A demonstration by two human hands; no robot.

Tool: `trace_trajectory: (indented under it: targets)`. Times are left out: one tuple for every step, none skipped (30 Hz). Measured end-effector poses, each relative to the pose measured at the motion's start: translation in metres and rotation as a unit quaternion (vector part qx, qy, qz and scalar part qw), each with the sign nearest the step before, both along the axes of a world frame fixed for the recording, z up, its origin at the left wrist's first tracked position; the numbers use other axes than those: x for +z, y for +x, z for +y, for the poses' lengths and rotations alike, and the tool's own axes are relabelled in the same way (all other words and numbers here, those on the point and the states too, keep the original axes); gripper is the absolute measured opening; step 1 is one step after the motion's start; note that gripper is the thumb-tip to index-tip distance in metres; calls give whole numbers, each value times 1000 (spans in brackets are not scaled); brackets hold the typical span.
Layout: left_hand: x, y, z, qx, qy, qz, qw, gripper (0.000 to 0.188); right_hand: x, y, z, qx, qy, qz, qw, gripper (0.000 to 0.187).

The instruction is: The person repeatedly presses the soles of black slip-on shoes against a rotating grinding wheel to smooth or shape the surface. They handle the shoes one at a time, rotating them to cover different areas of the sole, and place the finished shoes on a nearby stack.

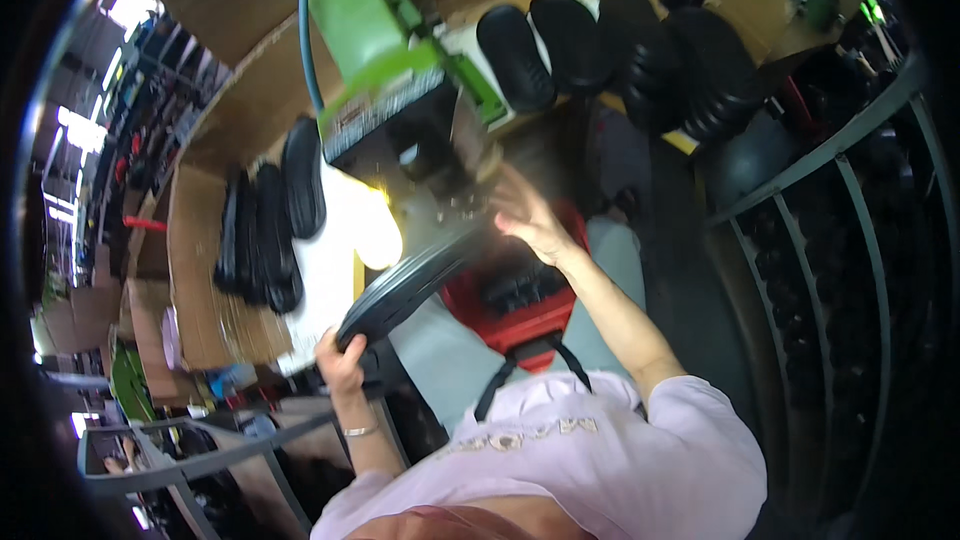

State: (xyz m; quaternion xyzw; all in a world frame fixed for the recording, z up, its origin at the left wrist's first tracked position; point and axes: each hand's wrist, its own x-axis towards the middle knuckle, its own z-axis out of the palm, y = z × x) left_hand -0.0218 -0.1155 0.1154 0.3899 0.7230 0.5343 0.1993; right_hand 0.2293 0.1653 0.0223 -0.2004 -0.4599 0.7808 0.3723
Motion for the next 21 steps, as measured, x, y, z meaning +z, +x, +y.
trace_trajectory:
  targets:
    - [-6, 16, 8, -31, 1, -5, 1000, 17, 0, 7, -10, -4, -20, 32, 999, 89]
    - [-8, 31, 21, -41, -6, -22, 999, 17, -7, 17, -7, -54, 113, -16, 992, 94]
    - [-17, 42, 30, -46, 39, -47, 997, 18, 2, 21, -18, -161, 109, -38, 980, 94]
    - [-21, 50, 38, -67, 65, -105, 990, 19, 10, 30, -19, -189, 101, -18, 977, 93]
    - [-20, 63, 52, -64, 93, -113, 987, 19, 18, 39, -16, -219, 99, 4, 971, 93]
    - [-19, 71, 64, -72, 103, -106, 986, 21, 37, 43, -18, -254, 121, 4, 960, 93]
    - [-19, 76, 78, -84, 116, -98, 985, 23, 52, 48, -18, -293, 144, 6, 945, 93]
    - [-28, 74, 90, -100, 119, -46, 987, 30, 52, 60, -10, -300, 152, -10, 942, 94]
    - [-35, 71, 100, -112, 123, 9, 986, 37, 64, 61, -8, -319, 180, -41, 930, 91]
    - [-35, 71, 115, -116, 130, 15, 984, 35, 64, 65, -1, -329, 192, -48, 923, 91]
    - [-34, 71, 125, -114, 138, 6, 984, 32, 62, 68, 6, -338, 205, -55, 917, 91]
    - [-29, 71, 131, -102, 150, -9, 983, 32, 63, 67, 8, -338, 201, -55, 918, 91]
    - [-25, 70, 136, -89, 162, -24, 983, 32, 63, 63, 8, -336, 197, -54, 919, 90]
    - [-25, 68, 139, -90, 166, -29, 982, 29, 63, 59, 10, -333, 193, -54, 921, 90]
    - [-26, 62, 138, -93, 165, -33, 981, 26, 62, 56, 10, -338, 202, -60, 917, 90]
    - [-26, 57, 136, -95, 164, -37, 981, 23, 61, 52, 10, -343, 212, -66, 913, 90]
    - [-25, 54, 135, -85, 171, -33, 981, 23, 61, 48, 10, -347, 221, -71, 909, 90]
    - [-24, 53, 132, -75, 177, -32, 981, 23, 59, 44, 7, -340, 218, -63, 913, 90]
    - [-25, 51, 128, -66, 182, -30, 981, 23, 58, 40, 4, -332, 214, -55, 917, 91]
    - [-33, 46, 124, -69, 210, -70, 973, 24, 57, 36, 1, -325, 211, -46, 921, 91]
    - [-37, 42, 119, -69, 218, -78, 970, 24, 54, 35, -1, -325, 219, -65, 918, 92]
